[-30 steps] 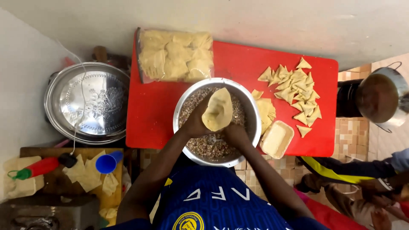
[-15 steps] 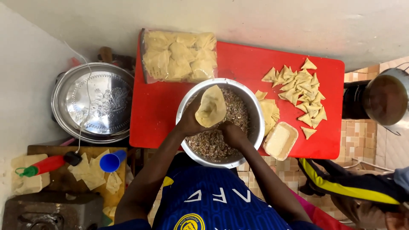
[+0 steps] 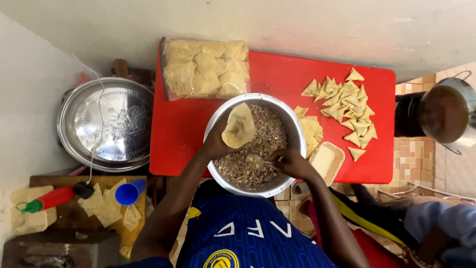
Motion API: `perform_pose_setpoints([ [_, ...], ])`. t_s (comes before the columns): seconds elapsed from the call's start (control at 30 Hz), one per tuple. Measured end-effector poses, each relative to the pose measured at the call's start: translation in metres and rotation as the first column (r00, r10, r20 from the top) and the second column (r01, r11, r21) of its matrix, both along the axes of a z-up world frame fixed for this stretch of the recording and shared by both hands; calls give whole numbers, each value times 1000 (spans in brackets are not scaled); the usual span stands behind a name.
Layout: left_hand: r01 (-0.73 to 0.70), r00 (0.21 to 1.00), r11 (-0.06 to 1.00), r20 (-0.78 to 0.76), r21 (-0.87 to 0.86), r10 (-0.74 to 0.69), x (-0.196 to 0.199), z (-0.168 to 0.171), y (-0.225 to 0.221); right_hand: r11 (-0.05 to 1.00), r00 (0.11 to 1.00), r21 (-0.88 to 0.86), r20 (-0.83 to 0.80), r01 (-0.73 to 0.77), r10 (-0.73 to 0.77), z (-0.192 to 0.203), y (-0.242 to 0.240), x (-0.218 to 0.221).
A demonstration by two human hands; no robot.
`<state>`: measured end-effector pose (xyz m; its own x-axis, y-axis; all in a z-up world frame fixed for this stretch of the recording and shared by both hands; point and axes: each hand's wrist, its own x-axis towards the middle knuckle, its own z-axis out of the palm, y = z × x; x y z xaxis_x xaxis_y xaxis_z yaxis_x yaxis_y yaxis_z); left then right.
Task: Folding, filling, and sealing samosas using pastry sheets and a mixture
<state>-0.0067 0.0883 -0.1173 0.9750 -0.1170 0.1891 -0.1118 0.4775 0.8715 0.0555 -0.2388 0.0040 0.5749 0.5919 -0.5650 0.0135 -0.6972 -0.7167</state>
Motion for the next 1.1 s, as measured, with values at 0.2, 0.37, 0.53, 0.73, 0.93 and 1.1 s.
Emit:
perform_pose_setpoints([
  [0.2, 36, 999, 999, 17, 5, -36, 12, -2, -18, 830, 885, 334, -25, 446, -466, 84, 6, -4],
  [0.37, 29, 999, 996, 24, 81, -31, 11, 7, -41, 717, 834, 515, 8, 469, -552, 74, 29, -20],
  [0.53, -39, 999, 987, -32, 157, 45, 3, 50, -48, 663, 788, 476, -112, 577, -606, 39, 24, -20],
  [0.73, 11, 995, 986, -97, 168, 6, -10, 57, -39, 670, 736, 310, -215, 674, -641, 31, 11, -26],
  [0.93, 62, 996, 959, -74, 278, -43, -9, 75, -61, 651, 786, 475, -162, 592, -597, 36, 42, -31],
  [1.1, 103, 993, 989, -64, 106, -96, -8, 107, -81, 539, 678, 646, 45, 541, -734, 54, 67, -17],
])
